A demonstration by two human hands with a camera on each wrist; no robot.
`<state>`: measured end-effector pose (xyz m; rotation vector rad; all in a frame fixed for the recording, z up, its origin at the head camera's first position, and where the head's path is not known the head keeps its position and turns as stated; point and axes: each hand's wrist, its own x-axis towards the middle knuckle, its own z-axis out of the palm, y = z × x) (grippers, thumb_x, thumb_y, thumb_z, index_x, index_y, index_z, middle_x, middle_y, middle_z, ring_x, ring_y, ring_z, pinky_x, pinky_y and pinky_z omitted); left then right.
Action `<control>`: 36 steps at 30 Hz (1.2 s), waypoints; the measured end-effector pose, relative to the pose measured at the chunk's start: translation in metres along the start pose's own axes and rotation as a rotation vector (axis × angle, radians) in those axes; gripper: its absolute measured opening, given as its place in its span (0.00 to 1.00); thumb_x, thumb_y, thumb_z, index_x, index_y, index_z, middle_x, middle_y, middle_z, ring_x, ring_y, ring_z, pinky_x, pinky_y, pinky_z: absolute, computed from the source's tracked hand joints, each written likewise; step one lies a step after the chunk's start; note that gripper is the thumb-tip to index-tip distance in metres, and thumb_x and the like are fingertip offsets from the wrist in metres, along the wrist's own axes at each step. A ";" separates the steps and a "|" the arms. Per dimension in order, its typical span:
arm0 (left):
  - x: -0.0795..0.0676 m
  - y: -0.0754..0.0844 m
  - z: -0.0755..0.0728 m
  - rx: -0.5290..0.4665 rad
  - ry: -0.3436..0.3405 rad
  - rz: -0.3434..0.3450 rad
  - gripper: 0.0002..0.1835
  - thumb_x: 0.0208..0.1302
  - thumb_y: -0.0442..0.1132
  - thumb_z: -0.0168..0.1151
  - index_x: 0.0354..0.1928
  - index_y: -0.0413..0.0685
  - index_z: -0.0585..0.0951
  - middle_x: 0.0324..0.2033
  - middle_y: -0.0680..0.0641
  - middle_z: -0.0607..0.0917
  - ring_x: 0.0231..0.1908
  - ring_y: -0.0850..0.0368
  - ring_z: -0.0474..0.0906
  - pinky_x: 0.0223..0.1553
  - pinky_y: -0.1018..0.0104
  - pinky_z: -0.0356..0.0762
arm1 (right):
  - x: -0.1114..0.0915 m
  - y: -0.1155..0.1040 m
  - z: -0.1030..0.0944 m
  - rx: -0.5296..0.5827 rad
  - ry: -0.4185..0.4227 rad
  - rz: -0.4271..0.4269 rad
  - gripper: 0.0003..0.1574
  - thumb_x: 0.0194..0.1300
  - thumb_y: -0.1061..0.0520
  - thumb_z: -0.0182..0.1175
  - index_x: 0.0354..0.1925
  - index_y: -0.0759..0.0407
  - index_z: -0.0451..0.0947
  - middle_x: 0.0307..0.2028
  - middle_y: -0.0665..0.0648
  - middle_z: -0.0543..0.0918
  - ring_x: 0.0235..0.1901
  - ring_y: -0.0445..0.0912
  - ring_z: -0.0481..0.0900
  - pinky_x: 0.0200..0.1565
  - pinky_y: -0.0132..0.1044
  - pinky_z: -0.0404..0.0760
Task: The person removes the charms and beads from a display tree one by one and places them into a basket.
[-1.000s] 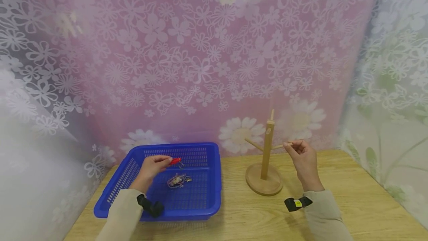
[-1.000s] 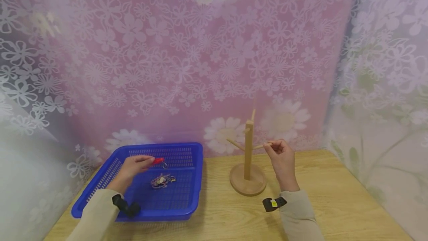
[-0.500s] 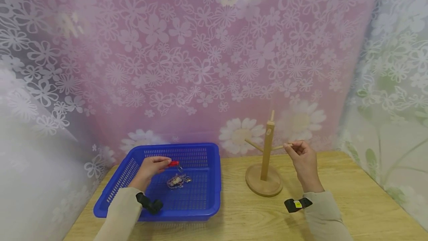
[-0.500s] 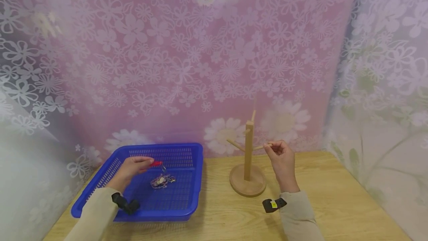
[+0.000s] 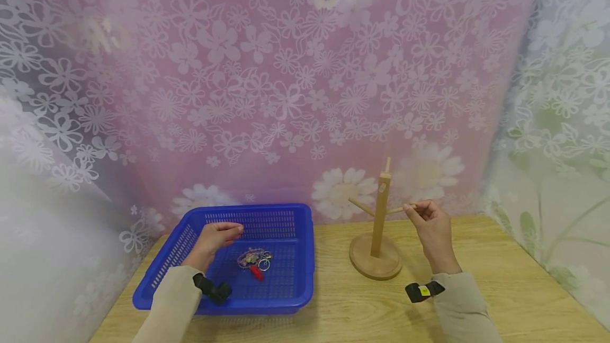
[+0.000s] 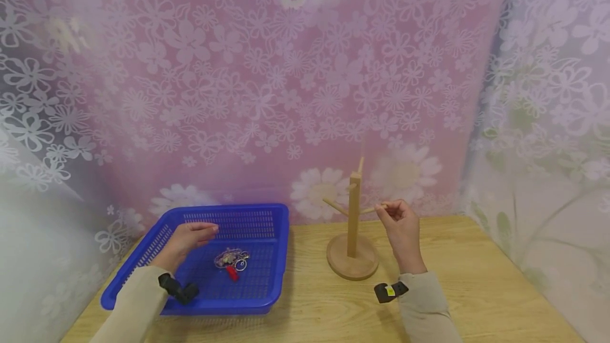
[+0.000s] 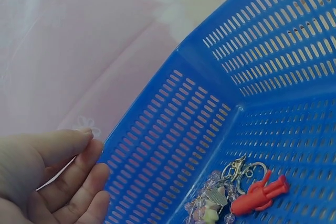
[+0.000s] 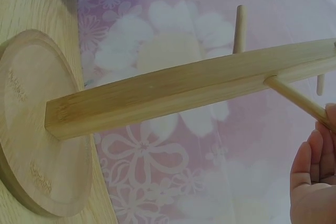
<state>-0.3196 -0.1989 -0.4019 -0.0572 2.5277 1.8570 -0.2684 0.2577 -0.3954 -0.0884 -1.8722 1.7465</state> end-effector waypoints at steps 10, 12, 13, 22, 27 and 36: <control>-0.002 0.006 -0.005 0.030 0.008 0.016 0.20 0.62 0.41 0.63 0.51 0.34 0.80 0.45 0.42 0.84 0.47 0.46 0.79 0.54 0.50 0.73 | 0.006 0.004 -0.003 -0.071 -0.054 -0.071 0.13 0.62 0.57 0.63 0.36 0.66 0.73 0.29 0.40 0.78 0.30 0.35 0.75 0.33 0.23 0.75; -0.004 0.008 -0.006 0.034 0.011 0.027 0.20 0.62 0.41 0.63 0.51 0.34 0.80 0.46 0.42 0.84 0.48 0.45 0.79 0.54 0.50 0.73 | 0.006 0.004 -0.004 -0.084 -0.061 -0.085 0.14 0.63 0.57 0.62 0.37 0.68 0.72 0.29 0.40 0.78 0.30 0.35 0.75 0.34 0.24 0.75; -0.004 0.009 -0.007 0.041 0.012 0.035 0.20 0.63 0.42 0.63 0.51 0.34 0.80 0.46 0.41 0.84 0.49 0.45 0.79 0.54 0.50 0.73 | 0.006 0.004 -0.004 -0.095 -0.064 -0.094 0.14 0.63 0.57 0.62 0.38 0.68 0.73 0.29 0.39 0.78 0.30 0.35 0.76 0.34 0.24 0.76; -0.010 0.017 -0.012 0.102 0.028 0.095 0.16 0.62 0.42 0.63 0.46 0.37 0.84 0.45 0.43 0.85 0.45 0.53 0.79 0.52 0.50 0.73 | 0.009 -0.002 -0.007 -0.231 -0.113 -0.147 0.17 0.63 0.54 0.62 0.38 0.68 0.73 0.32 0.44 0.79 0.31 0.33 0.76 0.34 0.24 0.76; -0.013 0.025 -0.019 0.170 0.056 0.145 0.16 0.62 0.44 0.63 0.45 0.40 0.84 0.48 0.42 0.83 0.52 0.47 0.75 0.56 0.45 0.68 | 0.013 -0.007 -0.014 -0.354 -0.189 -0.165 0.19 0.64 0.49 0.61 0.40 0.65 0.75 0.33 0.52 0.80 0.31 0.34 0.76 0.33 0.27 0.76; -0.016 0.037 -0.042 0.455 0.125 0.328 0.14 0.66 0.42 0.59 0.47 0.41 0.83 0.45 0.40 0.84 0.49 0.43 0.78 0.49 0.46 0.74 | 0.026 -0.031 -0.047 -0.675 -0.495 -0.309 0.24 0.64 0.57 0.61 0.56 0.66 0.72 0.49 0.67 0.79 0.44 0.57 0.78 0.44 0.47 0.78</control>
